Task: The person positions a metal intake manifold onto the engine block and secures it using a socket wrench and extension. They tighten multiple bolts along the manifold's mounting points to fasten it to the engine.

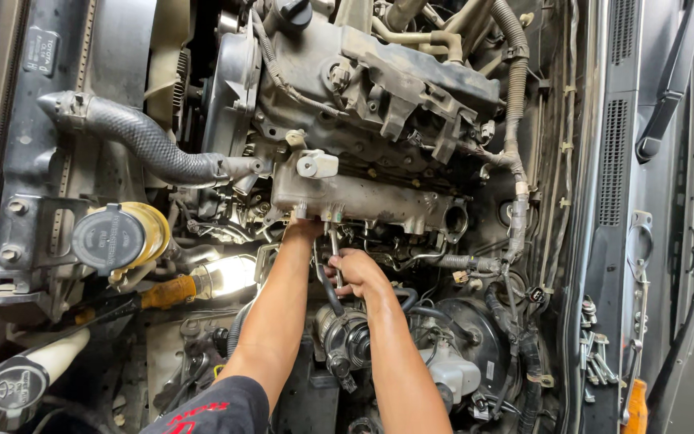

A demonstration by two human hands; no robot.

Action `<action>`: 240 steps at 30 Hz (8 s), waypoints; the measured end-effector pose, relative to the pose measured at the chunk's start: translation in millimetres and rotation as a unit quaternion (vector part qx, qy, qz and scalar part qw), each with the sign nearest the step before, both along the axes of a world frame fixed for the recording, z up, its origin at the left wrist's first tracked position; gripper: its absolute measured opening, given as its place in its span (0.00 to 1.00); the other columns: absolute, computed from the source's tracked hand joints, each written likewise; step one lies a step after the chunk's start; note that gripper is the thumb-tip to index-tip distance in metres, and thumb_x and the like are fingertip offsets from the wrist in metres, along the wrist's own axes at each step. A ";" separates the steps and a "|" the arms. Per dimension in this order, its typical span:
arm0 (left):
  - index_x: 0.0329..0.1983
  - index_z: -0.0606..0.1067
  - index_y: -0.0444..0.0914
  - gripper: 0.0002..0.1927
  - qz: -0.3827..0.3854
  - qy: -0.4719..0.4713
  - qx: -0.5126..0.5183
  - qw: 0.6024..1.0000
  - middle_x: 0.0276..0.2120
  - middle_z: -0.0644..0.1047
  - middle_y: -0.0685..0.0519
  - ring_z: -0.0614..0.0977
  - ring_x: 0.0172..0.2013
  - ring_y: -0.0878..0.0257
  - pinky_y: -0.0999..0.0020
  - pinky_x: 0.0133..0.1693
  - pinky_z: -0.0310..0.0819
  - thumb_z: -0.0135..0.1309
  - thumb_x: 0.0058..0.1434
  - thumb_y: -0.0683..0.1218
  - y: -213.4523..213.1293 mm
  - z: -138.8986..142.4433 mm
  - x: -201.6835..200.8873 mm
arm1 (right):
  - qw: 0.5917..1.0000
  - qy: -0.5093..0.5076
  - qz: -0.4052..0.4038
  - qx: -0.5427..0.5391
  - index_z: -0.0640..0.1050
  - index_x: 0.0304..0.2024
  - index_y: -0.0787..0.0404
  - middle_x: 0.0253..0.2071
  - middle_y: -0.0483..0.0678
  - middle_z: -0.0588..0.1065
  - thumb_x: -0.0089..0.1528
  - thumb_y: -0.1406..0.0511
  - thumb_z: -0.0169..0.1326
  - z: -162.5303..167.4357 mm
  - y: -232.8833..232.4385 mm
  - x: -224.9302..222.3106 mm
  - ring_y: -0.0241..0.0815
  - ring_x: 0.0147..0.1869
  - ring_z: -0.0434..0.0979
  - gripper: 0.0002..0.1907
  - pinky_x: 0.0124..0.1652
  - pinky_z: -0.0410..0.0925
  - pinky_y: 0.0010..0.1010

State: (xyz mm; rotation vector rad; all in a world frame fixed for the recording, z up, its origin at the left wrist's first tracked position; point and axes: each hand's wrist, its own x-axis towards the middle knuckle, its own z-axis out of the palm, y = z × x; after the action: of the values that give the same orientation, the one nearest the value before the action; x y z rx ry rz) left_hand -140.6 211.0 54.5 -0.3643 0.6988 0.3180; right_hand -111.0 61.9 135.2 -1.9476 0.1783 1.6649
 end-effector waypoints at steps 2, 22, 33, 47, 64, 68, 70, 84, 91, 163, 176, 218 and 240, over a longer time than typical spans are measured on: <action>0.68 0.68 0.45 0.30 0.002 0.008 0.008 1.000 0.67 0.69 0.52 0.69 0.64 0.52 0.50 0.65 0.60 0.41 0.68 0.62 -0.1 -3.8 0.5 | 1.000 -0.014 0.004 0.009 0.75 0.52 0.62 0.43 0.49 0.77 0.70 0.64 0.47 1.0 1.4 -0.9 0.46 0.43 0.77 0.12 0.41 0.76 0.48; 0.74 0.60 0.49 0.33 -0.574 0.295 0.741 0.185 0.74 0.59 0.51 0.56 0.73 0.50 0.35 0.68 0.40 0.33 0.66 0.62 -29.9 52.6 8.8 | 0.983 -0.030 -0.183 0.011 0.69 0.53 0.60 0.41 0.49 0.73 0.69 0.66 0.46 7.5 3.3 6.8 0.48 0.41 0.79 0.10 0.38 0.79 0.47; 0.69 0.66 0.48 0.32 -0.507 0.321 0.780 0.176 0.69 0.65 0.50 0.62 0.69 0.50 0.40 0.66 0.49 0.36 0.65 0.64 -29.6 47.0 8.7 | 0.979 -0.009 -0.199 0.039 0.69 0.52 0.57 0.39 0.48 0.71 0.69 0.67 0.46 -1.0 5.3 9.6 0.46 0.38 0.76 0.09 0.39 0.79 0.52; 0.70 0.67 0.46 0.33 -0.553 0.312 0.764 -0.118 0.69 0.67 0.48 0.65 0.69 0.50 0.41 0.66 0.51 0.33 0.67 0.63 -31.5 51.1 6.6 | 0.980 -0.019 -0.194 0.037 0.69 0.53 0.59 0.38 0.48 0.72 0.69 0.70 0.45 7.9 9.2 8.0 0.43 0.36 0.77 0.10 0.38 0.80 0.48; 0.59 0.71 0.38 0.24 -0.464 0.244 0.709 0.471 0.53 0.74 0.43 0.73 0.53 0.49 0.55 0.54 0.66 0.49 0.64 0.56 -38.3 10.1 -10.1 | 0.976 -0.055 -0.200 0.068 0.73 0.56 0.60 0.47 0.51 0.77 0.69 0.65 0.47 25.6 31.8 5.3 0.47 0.45 0.80 0.14 0.44 0.79 0.54; 0.56 0.72 0.36 0.22 -0.428 0.250 0.717 0.491 0.50 0.75 0.41 0.76 0.50 0.49 0.57 0.51 0.69 0.54 0.64 0.53 -42.5 -0.3 -10.8 | 0.979 -0.073 -0.190 0.019 0.73 0.54 0.57 0.41 0.47 0.76 0.69 0.62 0.48 26.9 31.9 5.5 0.43 0.38 0.78 0.13 0.36 0.76 0.46; 0.54 0.72 0.36 0.20 -0.399 0.258 0.736 0.483 0.48 0.76 0.41 0.77 0.48 0.49 0.59 0.49 0.71 0.56 0.64 0.51 -43.8 -6.3 -9.9 | 0.980 -0.100 -0.172 0.029 0.75 0.51 0.59 0.36 0.47 0.76 0.69 0.60 0.50 22.7 30.4 5.2 0.40 0.33 0.76 0.12 0.29 0.70 0.39; 0.58 0.76 0.47 0.22 -0.551 0.207 0.756 0.287 0.55 0.77 0.44 0.78 0.55 0.48 0.54 0.54 0.74 0.52 0.64 0.59 -27.5 -13.2 0.0 | 0.970 -0.218 -0.107 0.029 0.80 0.37 0.67 0.28 0.50 0.79 0.67 0.58 0.54 28.2 36.8 5.8 0.42 0.23 0.76 0.17 0.19 0.63 0.35; 0.57 0.76 0.46 0.21 -0.543 0.208 0.770 0.263 0.55 0.77 0.44 0.78 0.55 0.47 0.54 0.54 0.74 0.51 0.63 0.56 -28.3 15.3 5.1 | 0.992 -0.040 -0.122 0.019 0.75 0.46 0.69 0.35 0.53 0.77 0.69 0.60 0.47 34.9 31.9 4.7 0.45 0.31 0.78 0.17 0.30 0.77 0.40; 0.50 0.81 0.41 0.24 -0.509 0.285 0.794 0.170 0.44 0.82 0.42 0.82 0.49 0.47 0.53 0.52 0.75 0.60 0.57 0.60 -278.8 331.7 -628.7 | 0.830 -0.438 0.303 0.165 0.79 0.39 0.59 0.42 0.57 0.79 0.62 0.53 0.58 312.0 -321.1 -518.5 0.60 0.52 0.77 0.16 0.50 0.67 0.50; 0.41 0.82 0.41 0.18 -0.442 0.334 0.817 0.163 0.39 0.82 0.44 0.82 0.45 0.47 0.53 0.49 0.75 0.61 0.52 0.56 -279.1 345.4 -629.9 | 0.845 -0.422 0.287 0.159 0.80 0.43 0.57 0.42 0.56 0.80 0.62 0.52 0.58 300.2 -307.9 -510.2 0.59 0.51 0.78 0.17 0.49 0.68 0.48; 0.29 0.79 0.36 0.16 -0.380 0.373 0.807 0.256 0.30 0.81 0.41 0.82 0.35 0.41 0.46 0.39 0.76 0.58 0.52 0.54 -236.8 300.4 -638.0 | 0.700 -0.360 0.617 0.014 0.83 0.42 0.56 0.42 0.54 0.81 0.56 0.48 0.63 264.4 -158.1 -464.6 0.56 0.50 0.80 0.22 0.49 0.73 0.45; 0.28 0.81 0.34 0.17 -0.706 0.071 0.698 0.095 0.31 0.83 0.41 0.86 0.36 0.47 0.53 0.41 0.80 0.53 0.61 0.53 -125.9 225.9 -458.3 | 0.703 -0.480 0.513 0.113 0.76 0.33 0.59 0.30 0.55 0.79 0.62 0.56 0.56 202.0 -147.6 -374.0 0.58 0.36 0.81 0.13 0.36 0.71 0.52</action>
State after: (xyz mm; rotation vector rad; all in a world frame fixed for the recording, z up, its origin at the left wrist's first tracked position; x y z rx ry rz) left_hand -598.9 85.1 280.4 2.3140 0.3044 -1.0110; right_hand -485.1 -85.8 337.2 -2.5615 -1.6770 0.7576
